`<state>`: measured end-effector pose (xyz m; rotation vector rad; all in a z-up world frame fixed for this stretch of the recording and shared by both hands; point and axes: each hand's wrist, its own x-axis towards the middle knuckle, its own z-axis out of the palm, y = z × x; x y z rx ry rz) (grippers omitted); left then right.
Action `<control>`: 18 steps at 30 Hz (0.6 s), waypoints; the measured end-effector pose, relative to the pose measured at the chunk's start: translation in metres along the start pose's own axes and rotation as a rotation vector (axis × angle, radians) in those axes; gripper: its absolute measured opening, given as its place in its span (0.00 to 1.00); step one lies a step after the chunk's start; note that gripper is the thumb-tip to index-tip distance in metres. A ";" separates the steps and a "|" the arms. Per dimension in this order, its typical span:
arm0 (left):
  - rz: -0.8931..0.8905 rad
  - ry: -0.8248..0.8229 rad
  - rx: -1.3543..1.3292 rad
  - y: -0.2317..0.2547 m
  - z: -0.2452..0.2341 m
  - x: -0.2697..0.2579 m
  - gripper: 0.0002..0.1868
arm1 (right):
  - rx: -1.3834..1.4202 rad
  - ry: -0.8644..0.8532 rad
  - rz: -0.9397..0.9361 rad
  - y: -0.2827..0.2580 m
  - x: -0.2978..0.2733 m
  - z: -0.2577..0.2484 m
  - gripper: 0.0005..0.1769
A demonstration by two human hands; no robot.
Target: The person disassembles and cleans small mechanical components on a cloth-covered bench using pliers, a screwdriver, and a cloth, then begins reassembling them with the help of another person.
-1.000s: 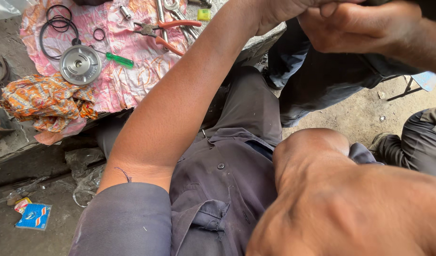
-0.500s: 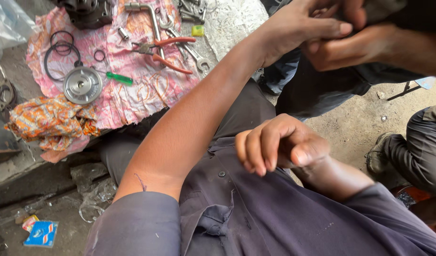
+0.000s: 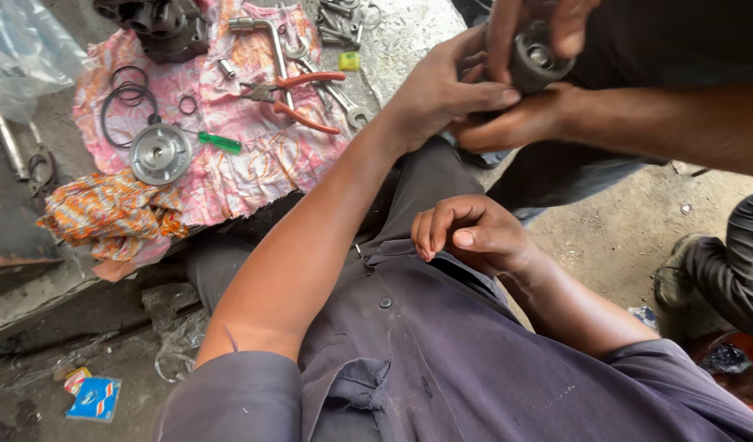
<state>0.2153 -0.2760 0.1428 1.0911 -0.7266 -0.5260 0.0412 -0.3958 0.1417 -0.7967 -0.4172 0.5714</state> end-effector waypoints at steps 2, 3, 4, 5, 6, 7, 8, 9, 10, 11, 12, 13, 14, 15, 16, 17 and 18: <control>0.006 0.011 0.014 0.003 -0.010 -0.018 0.30 | -0.010 0.020 0.046 0.003 0.000 -0.003 0.18; 0.013 0.016 0.023 0.005 -0.014 -0.024 0.28 | -0.026 0.049 0.079 0.004 0.001 -0.005 0.17; 0.005 0.022 0.135 0.006 -0.018 -0.030 0.27 | -0.042 0.077 0.111 0.006 0.001 -0.008 0.17; -0.007 0.029 0.244 0.007 -0.019 -0.037 0.25 | -0.056 0.107 0.145 0.009 0.000 -0.011 0.16; -0.020 0.037 0.354 0.007 -0.020 -0.042 0.24 | -0.069 0.139 0.157 0.012 0.000 -0.016 0.15; -0.027 0.039 0.303 0.006 -0.018 -0.048 0.26 | -0.081 0.175 0.169 0.015 0.002 -0.022 0.14; -0.035 0.042 0.251 0.004 -0.015 -0.054 0.28 | -0.093 0.211 0.181 0.019 0.003 -0.027 0.14; -0.039 0.038 0.199 0.003 -0.013 -0.056 0.29 | -0.111 0.240 0.186 0.022 0.002 -0.031 0.13; -0.044 0.046 0.253 0.002 -0.013 -0.058 0.28 | -0.129 0.269 0.192 0.025 0.002 -0.034 0.13; -0.048 0.053 0.303 0.001 -0.013 -0.060 0.28 | -0.148 0.301 0.198 0.028 -0.001 -0.036 0.12; -0.053 0.059 0.354 -0.001 -0.012 -0.062 0.27 | -0.172 0.305 0.211 0.031 -0.003 -0.037 0.12; -0.073 0.065 0.336 -0.003 -0.012 -0.062 0.27 | -0.196 0.308 0.222 0.034 -0.003 -0.036 0.12; -0.092 0.071 0.318 -0.005 -0.011 -0.063 0.28 | -0.220 0.311 0.232 0.037 -0.004 -0.035 0.12; -0.113 0.077 0.299 -0.008 -0.011 -0.063 0.28 | -0.244 0.306 0.252 0.038 -0.004 -0.034 0.12; -0.108 0.101 0.368 -0.010 -0.010 -0.063 0.28 | -0.268 0.302 0.273 0.039 -0.005 -0.033 0.12; -0.104 0.127 0.438 -0.012 -0.011 -0.063 0.28 | -0.291 0.296 0.294 0.040 -0.004 -0.032 0.13; -0.100 0.153 0.508 -0.015 -0.011 -0.063 0.28 | -0.312 0.302 0.300 0.040 -0.003 -0.030 0.12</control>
